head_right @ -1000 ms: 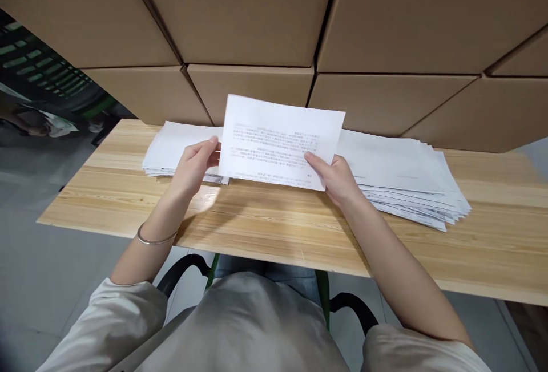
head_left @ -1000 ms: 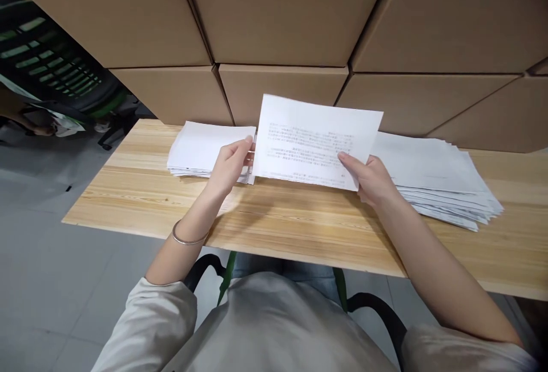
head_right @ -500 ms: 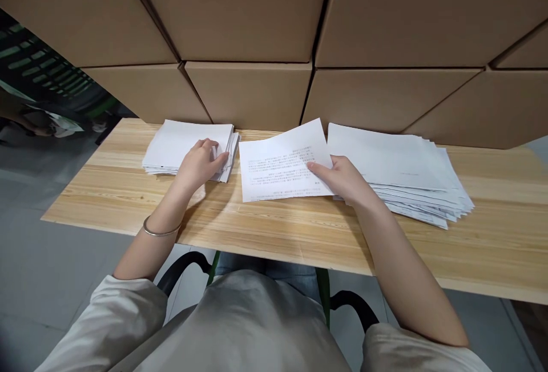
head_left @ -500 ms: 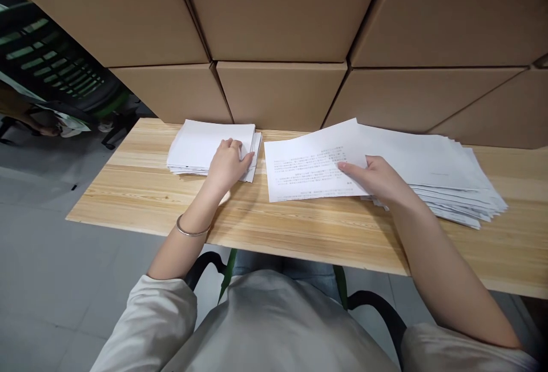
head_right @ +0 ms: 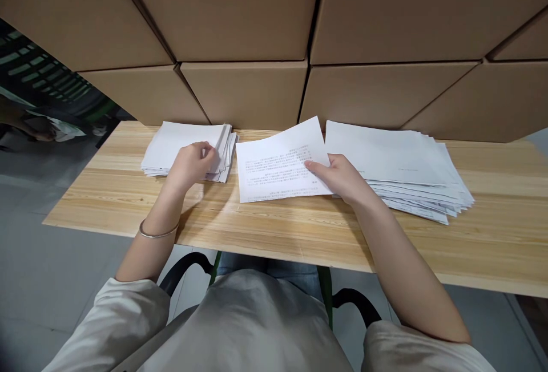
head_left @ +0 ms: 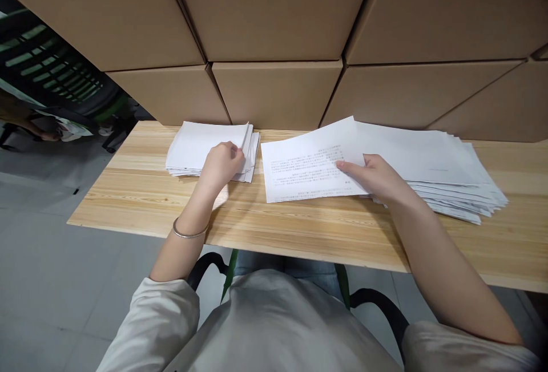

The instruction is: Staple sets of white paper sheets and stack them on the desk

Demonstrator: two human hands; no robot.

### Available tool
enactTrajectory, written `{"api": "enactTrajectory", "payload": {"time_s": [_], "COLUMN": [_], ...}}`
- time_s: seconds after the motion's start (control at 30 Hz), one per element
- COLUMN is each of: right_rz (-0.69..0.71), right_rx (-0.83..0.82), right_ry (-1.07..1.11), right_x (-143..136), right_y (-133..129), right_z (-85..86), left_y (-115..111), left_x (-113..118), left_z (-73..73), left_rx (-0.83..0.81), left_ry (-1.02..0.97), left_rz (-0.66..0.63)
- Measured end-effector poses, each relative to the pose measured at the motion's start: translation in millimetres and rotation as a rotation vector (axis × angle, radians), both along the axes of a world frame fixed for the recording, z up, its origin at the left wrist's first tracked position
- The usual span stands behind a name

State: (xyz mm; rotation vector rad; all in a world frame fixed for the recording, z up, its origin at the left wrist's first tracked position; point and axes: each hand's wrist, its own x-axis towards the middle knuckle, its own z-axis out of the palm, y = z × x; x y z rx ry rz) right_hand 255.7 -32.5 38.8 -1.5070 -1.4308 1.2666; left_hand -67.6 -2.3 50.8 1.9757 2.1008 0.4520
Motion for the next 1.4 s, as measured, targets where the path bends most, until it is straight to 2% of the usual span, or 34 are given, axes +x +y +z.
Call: {"api": "enactTrajectory", "payload": {"time_s": [0.17, 0.27, 0.4, 0.53, 0.63, 0.7, 0.73, 0.77, 0.83, 0.9, 0.97, 1.0, 1.07, 1.2, 1.3, 1.4], "right_rz": [-0.006, 0.023, 0.052, 0.097, 0.071, 0.034, 0.03, 0.037, 0.059, 0.053, 0.033, 0.031, 0.04, 0.042, 0.006, -0.048], "right_rx": [-0.073, -0.101, -0.064, -0.001, 0.044, 0.047, 0.047, 0.045, 0.037, 0.048, 0.105, 0.138, 0.168, 0.144, 0.167, 0.093], "right_ry": [0.137, 0.171, 0.108, 0.118, -0.033, -0.187, -0.226, -0.232, -0.174, -0.093, -0.017, 0.018, 0.053, 0.022, 0.073, 0.11], "right_x": [-8, -19, -33, -42, -41, -35, -30, -25, -14, -4, 2, 4, 6, 7, 6, 3], "right_y": [0, -4, -12, -20, -21, -19, -17, -15, -10, -5, -1, 0, 3, 4, 3, 4], "right_z": [-12.0, -16.4, -16.0, -12.7, -12.1, -12.2, -11.9, -11.3, -9.4, -7.5, -6.9, -7.3, -8.8, -10.1, -8.6, -10.0], "left_y": [-8, -19, -40, -54, -57, -55, -54, -52, -48, -43, -37, -34, -28, -21, -19, -19], "left_x": [6, 22, 52, 74, 81, 80, 79, 77, 70, 61, 52, 49, 44, 44, 48, 51], "left_z": [7.1, 7.2, -4.3, -22.0, -30.5, -32.9, -33.2, -33.2, -32.3, -30.2, -27.5, -26.2, -24.4, -27.2, -33.5, -40.8], "left_rx": [0.227, 0.348, 0.379, 0.257, 0.141, 0.151, 0.208, 0.299, 0.51, 0.648, 0.679, 0.669, 0.629, 0.481, 0.405, 0.341], "left_ry": [-0.075, -0.228, -0.425, -0.579, -0.569, -0.525, -0.51, -0.502, -0.476, -0.431, -0.393, -0.392, -0.452, -0.672, -0.777, -0.859], "left_rz": [0.046, -0.045, -0.339, -0.714, -0.962, -1.059, -1.045, -0.973, -0.701, -0.38, -0.153, -0.093, -0.08, -0.248, -0.258, -0.253]}}
